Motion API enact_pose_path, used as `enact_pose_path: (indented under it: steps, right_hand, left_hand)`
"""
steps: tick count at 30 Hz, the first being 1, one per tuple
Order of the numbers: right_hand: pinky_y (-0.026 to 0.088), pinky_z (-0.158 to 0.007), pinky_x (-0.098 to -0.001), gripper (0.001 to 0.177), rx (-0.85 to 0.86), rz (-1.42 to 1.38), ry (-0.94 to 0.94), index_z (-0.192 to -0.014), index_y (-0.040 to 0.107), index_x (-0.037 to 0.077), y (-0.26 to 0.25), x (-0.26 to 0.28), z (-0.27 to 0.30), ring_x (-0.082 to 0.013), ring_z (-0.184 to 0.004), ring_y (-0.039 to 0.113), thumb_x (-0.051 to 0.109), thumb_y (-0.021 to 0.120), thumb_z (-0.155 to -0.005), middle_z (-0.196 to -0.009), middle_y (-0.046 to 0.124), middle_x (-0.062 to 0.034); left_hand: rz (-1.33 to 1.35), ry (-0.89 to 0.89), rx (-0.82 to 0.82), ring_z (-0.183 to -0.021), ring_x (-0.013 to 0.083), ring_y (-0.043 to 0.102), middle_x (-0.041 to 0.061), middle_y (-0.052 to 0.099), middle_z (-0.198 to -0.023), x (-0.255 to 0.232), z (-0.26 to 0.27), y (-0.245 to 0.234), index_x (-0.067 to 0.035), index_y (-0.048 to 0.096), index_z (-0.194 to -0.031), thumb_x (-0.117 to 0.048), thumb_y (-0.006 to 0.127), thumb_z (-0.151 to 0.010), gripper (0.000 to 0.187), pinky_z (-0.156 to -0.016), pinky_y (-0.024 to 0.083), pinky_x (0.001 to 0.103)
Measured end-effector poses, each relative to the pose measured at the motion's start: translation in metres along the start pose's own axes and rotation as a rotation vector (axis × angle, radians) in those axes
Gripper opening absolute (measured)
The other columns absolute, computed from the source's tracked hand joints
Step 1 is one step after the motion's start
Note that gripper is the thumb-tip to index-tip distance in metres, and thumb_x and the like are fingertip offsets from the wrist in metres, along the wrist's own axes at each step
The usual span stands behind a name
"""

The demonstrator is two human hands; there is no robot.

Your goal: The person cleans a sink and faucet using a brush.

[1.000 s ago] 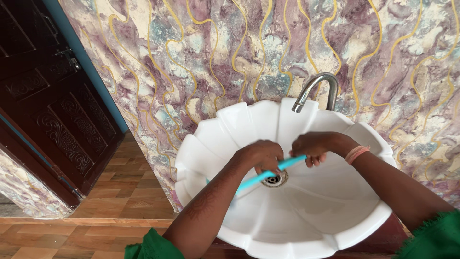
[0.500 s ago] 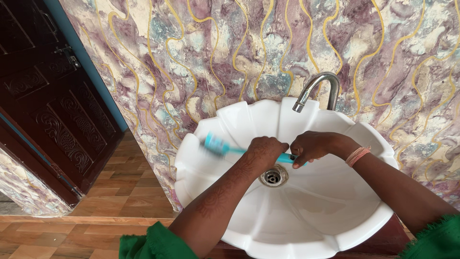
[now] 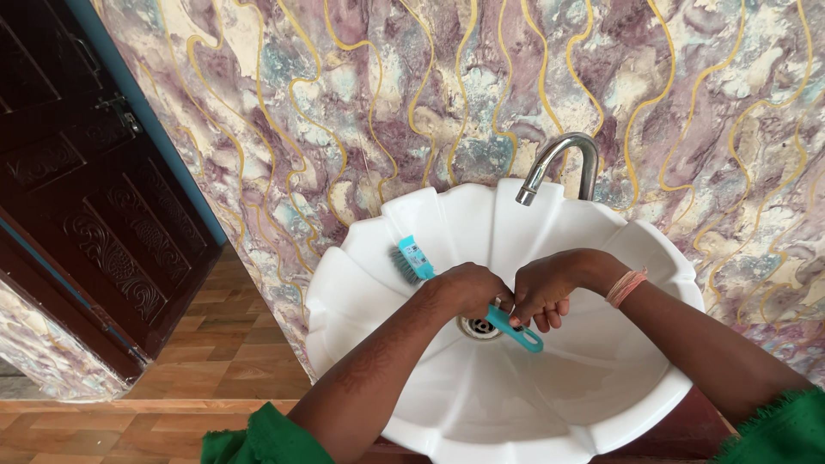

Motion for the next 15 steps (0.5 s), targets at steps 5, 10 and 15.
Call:
enact_pose_path:
  steps: [5, 10, 15]
  right_hand:
    - [0.06, -0.069, -0.0327, 0.059, -0.106, 0.013, -0.101, -0.114, 0.074, 0.006, -0.007, 0.005, 0.003, -0.0177, -0.078, 0.077, 0.055, 0.072, -0.081, -0.089, 0.077, -0.0065]
    - [0.063, -0.071, -0.0366, 0.095, -0.214, -0.09, -0.051, -0.147, 0.039, 0.012, -0.009, 0.005, 0.002, -0.0217, -0.083, 0.074, 0.052, 0.082, -0.072, -0.097, 0.074, -0.0061]
    - [0.059, -0.065, -0.0355, 0.078, -0.151, -0.082, 0.001, -0.141, 0.051, 0.01, -0.004, 0.002, 0.009, -0.0211, -0.074, 0.071, 0.043, 0.083, -0.078, -0.09, 0.075, -0.0103]
  left_hand:
    - [0.013, 0.016, -0.23, -0.099, 0.0254, 0.072, 0.002, 0.074, -0.108, 0.023, -0.006, -0.016, -0.038, 0.072, -0.12, -0.004, 0.072, -0.082, 0.051, -0.085, 0.058, 0.04]
    - [-0.057, -0.054, -0.288, -0.102, 0.025, 0.073, 0.001, 0.076, -0.108, 0.028, -0.004, -0.021, -0.027, 0.069, -0.116, 0.003, 0.066, -0.086, 0.042, -0.081, 0.06, 0.043]
    - [-0.001, -0.009, -0.266, -0.103, 0.0263, 0.072, 0.003, 0.074, -0.108, 0.008, 0.002, -0.019, -0.028, 0.068, -0.12, -0.003, 0.073, -0.083, 0.045, -0.085, 0.059, 0.042]
Point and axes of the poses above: each hand's wrist, its own z-axis away from the middle knuckle, its own y-axis out of the palm, x = y × z, the point moved 3 cm from there along -z, towards the middle knuckle
